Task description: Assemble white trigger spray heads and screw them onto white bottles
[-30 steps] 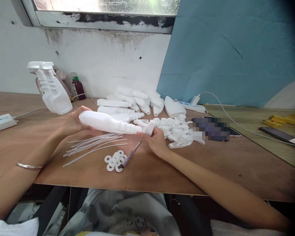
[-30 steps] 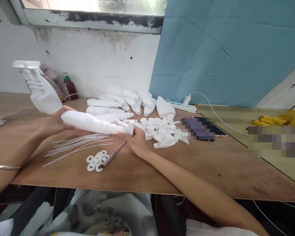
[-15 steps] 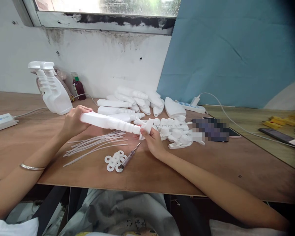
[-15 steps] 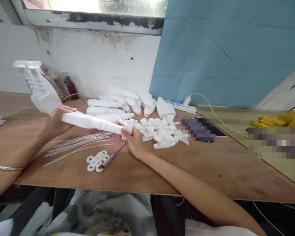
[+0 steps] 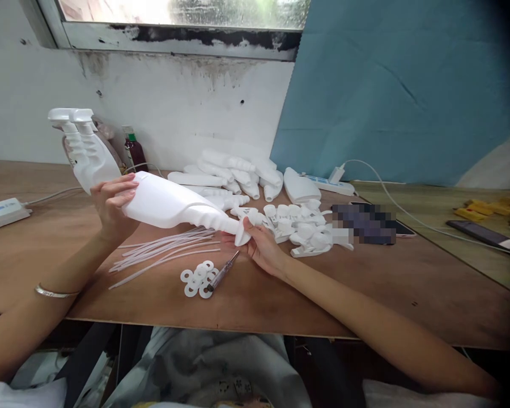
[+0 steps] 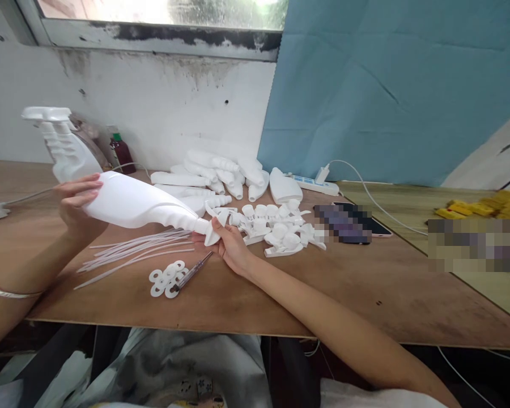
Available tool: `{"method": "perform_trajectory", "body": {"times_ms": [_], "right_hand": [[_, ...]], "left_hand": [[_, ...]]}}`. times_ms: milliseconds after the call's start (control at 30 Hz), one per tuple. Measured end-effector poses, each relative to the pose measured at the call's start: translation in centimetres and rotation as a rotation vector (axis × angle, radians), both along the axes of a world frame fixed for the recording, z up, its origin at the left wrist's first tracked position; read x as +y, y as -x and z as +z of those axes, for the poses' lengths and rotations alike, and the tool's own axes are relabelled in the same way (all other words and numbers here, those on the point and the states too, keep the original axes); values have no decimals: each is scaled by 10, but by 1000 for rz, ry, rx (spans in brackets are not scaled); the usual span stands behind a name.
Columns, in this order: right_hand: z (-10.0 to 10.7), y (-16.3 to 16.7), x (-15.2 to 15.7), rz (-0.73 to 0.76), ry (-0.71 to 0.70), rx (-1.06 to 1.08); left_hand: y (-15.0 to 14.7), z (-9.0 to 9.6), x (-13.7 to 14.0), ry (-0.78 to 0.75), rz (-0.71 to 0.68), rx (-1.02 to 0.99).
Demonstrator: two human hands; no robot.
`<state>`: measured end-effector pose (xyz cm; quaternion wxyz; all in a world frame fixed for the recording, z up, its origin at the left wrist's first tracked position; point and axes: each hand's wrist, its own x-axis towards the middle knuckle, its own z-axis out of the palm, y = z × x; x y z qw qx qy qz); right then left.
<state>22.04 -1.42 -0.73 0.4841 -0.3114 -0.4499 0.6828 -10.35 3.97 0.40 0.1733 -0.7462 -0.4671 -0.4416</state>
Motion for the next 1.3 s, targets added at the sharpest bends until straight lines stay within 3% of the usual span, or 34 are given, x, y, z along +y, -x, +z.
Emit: {"method": "perform_trajectory", "body": {"times_ms": [100,433,633,900,1067,1167,1300], "right_hand": [[1,0,-1,41,36,12],[0,-1,1,38,69,19],[0,0,-3,-3,2,-40],[-4,4,-10,141,-140,-58],[-9,3,-9,79,-260,-149],[-9,2,-11,90,-341,-151],[-5,4,-17,162,-388,-212]], "left_hand": [[-2,4,-2,-312,6,-97],[-5,7,1,-667,55,89],[-14,16,-11,-412,128,211],[-92,23,-50,-163,-156,559],[-129,31,-63,-111,-305,681],[-129,44,-51,-126,-240,551],[-115,80,-35,-245,43,309]]}}
